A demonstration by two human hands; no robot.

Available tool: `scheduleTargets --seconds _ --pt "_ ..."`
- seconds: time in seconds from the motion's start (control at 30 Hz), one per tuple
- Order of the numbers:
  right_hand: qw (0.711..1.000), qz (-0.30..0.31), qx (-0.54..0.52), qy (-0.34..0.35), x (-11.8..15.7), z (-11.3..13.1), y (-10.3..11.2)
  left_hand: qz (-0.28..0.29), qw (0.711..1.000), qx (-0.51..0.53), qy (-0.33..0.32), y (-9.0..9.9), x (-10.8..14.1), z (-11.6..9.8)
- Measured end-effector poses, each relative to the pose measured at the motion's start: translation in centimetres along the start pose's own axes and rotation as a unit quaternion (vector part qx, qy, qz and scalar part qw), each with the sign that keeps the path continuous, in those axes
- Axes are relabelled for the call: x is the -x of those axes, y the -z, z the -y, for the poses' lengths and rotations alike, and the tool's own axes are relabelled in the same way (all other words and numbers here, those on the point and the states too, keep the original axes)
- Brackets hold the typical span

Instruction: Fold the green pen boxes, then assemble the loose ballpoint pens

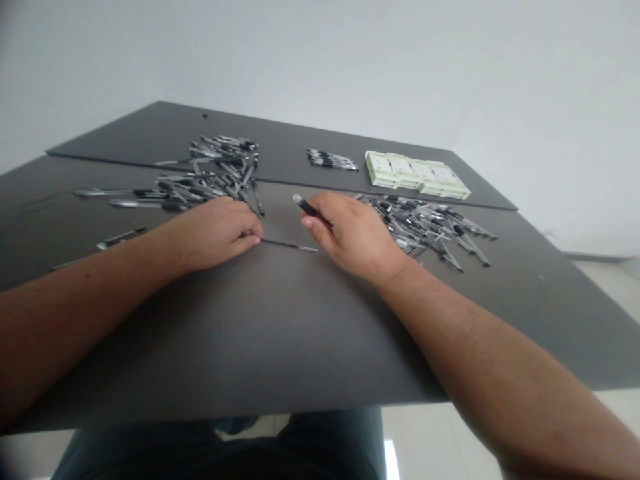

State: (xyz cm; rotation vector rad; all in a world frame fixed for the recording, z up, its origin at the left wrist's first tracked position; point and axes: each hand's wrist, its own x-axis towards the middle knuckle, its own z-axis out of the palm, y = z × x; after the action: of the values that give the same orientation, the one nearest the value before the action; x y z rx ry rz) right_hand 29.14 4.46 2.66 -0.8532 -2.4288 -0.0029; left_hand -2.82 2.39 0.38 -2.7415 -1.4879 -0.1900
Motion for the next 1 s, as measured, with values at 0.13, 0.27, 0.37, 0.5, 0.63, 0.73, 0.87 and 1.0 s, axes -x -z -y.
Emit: scheduleTargets --seconds 0.13,0.27,0.37,0.5,0.63,0.73,0.87,1.0 --pt "1.0 0.016 -0.004 -0.003 -0.1 -0.1 0.0 -0.011 1.0 -0.012 0.0 -0.1 0.1 -0.2" --pt "1.0 0.029 -0.004 -0.006 -0.1 -0.4 0.1 -0.02 0.999 -0.021 0.017 0.0 0.2 -0.1" --pt "0.999 0.032 0.0 -0.005 -0.2 -0.8 0.1 -0.029 0.998 -0.008 0.053 0.5 0.4 -0.2" --pt "0.999 0.028 0.016 -0.018 -0.4 -1.4 0.0 -0.051 0.991 0.031 0.12 1.5 0.5 -1.1" --pt "0.998 0.036 0.028 -0.032 -0.6 -1.7 -0.1 -0.069 0.982 0.086 0.151 2.3 0.6 -2.2" --pt "0.998 0.055 0.027 -0.033 -0.7 -1.7 -0.3 -0.11 0.969 0.148 0.165 2.6 0.8 -2.6" --pt "0.996 0.081 0.021 -0.015 -0.7 -1.6 -0.6 -0.159 0.943 0.219 0.193 3.1 1.1 -2.5" --pt "0.994 0.104 0.033 -0.011 -0.7 -1.5 -0.8 -0.162 0.926 0.266 0.214 3.2 1.1 -2.3"
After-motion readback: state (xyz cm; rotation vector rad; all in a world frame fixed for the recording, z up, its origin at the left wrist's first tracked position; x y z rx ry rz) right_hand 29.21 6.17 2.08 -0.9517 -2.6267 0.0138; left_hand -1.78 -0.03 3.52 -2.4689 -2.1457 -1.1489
